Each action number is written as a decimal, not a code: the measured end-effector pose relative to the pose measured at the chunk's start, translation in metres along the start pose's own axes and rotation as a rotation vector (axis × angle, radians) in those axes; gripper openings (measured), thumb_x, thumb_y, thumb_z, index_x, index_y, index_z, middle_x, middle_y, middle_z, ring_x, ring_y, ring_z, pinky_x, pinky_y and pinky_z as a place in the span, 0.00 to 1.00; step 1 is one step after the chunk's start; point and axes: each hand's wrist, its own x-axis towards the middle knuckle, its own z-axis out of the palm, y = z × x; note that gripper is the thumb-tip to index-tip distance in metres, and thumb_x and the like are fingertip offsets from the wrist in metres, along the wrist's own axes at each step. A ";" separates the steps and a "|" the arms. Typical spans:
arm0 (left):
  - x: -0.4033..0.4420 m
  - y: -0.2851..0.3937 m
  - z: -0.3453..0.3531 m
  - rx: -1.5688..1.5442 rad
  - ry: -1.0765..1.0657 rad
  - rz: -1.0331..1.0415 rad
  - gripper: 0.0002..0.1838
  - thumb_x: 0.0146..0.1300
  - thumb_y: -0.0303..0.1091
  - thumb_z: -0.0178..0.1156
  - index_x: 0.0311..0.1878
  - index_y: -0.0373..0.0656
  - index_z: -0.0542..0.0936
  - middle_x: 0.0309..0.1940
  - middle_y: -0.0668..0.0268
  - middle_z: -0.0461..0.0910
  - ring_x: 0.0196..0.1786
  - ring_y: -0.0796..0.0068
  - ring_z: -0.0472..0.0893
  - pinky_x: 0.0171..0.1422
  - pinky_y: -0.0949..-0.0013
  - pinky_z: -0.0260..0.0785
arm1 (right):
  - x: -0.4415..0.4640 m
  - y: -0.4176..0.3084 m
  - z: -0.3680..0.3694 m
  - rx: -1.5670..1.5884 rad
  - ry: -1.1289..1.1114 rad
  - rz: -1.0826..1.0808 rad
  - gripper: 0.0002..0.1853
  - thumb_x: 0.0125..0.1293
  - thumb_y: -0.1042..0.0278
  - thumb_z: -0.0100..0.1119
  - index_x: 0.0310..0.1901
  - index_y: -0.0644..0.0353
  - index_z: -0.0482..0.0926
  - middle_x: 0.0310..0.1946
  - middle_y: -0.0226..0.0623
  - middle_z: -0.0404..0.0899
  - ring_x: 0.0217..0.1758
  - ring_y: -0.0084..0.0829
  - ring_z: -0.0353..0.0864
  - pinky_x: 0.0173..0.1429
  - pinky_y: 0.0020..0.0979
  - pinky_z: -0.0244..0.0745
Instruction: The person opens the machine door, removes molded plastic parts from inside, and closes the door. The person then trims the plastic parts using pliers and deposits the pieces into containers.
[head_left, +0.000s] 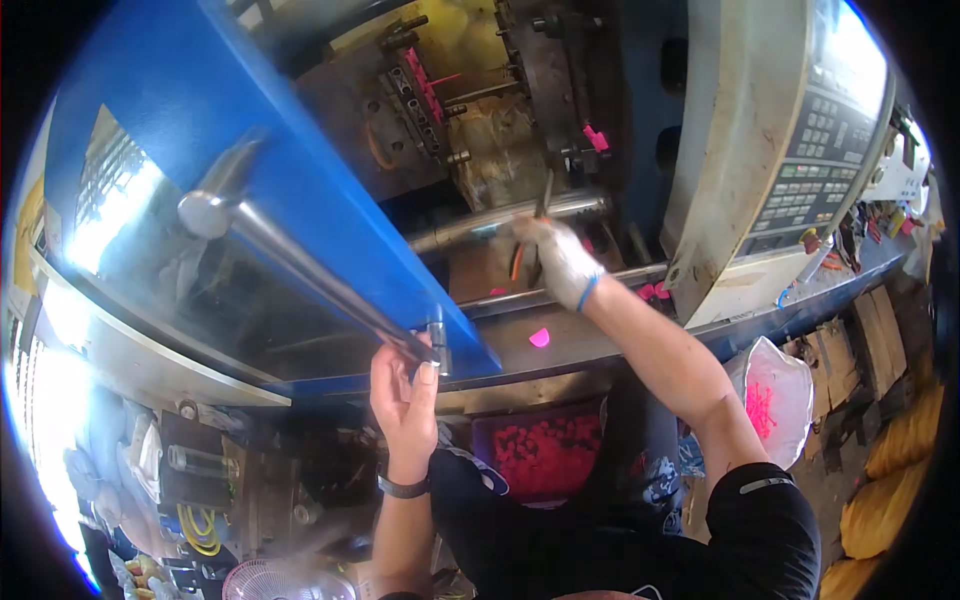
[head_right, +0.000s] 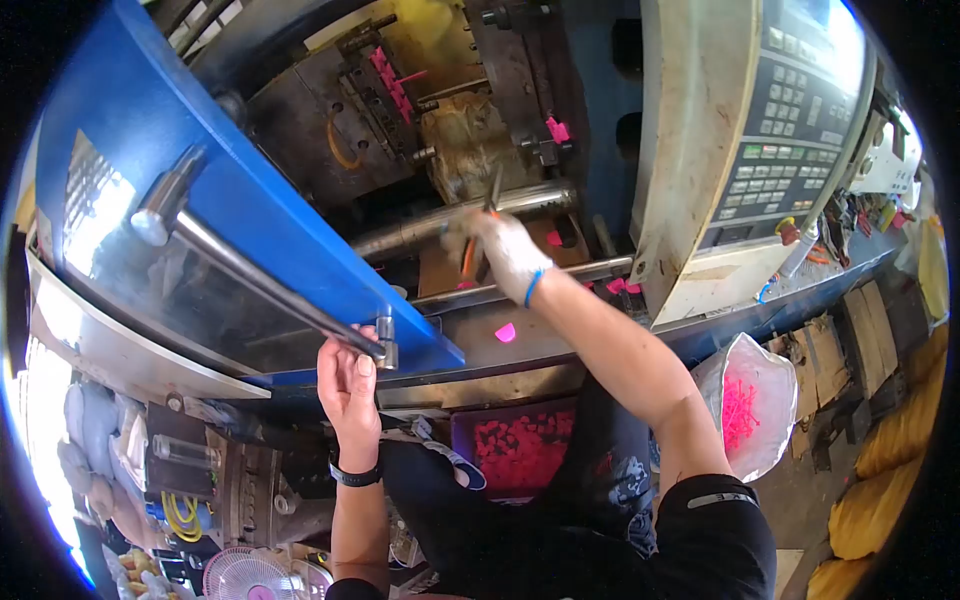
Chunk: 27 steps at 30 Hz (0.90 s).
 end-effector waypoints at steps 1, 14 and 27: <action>0.003 0.002 0.002 -0.009 0.020 -0.033 0.23 0.75 0.31 0.61 0.68 0.33 0.71 0.59 0.60 0.78 0.58 0.72 0.78 0.66 0.66 0.68 | 0.024 -0.007 -0.004 -0.118 -0.090 -0.083 0.11 0.74 0.65 0.55 0.50 0.62 0.79 0.36 0.42 0.84 0.34 0.37 0.83 0.38 0.37 0.78; 0.026 -0.069 -0.013 0.183 0.395 0.332 0.07 0.76 0.28 0.52 0.52 0.36 0.72 0.40 0.65 0.73 0.44 0.72 0.71 0.66 0.57 0.66 | 0.338 -0.040 -0.017 -1.354 0.276 -0.151 0.23 0.64 0.61 0.52 0.52 0.67 0.87 0.59 0.62 0.82 0.66 0.55 0.82 0.67 0.45 0.76; 0.027 -0.076 -0.032 0.222 0.376 0.329 0.14 0.74 0.40 0.57 0.50 0.39 0.71 0.37 0.66 0.66 0.44 0.69 0.66 0.63 0.56 0.60 | 0.437 -0.030 0.004 -1.542 0.174 -0.441 0.21 0.61 0.61 0.52 0.44 0.68 0.87 0.51 0.67 0.82 0.59 0.57 0.84 0.64 0.47 0.78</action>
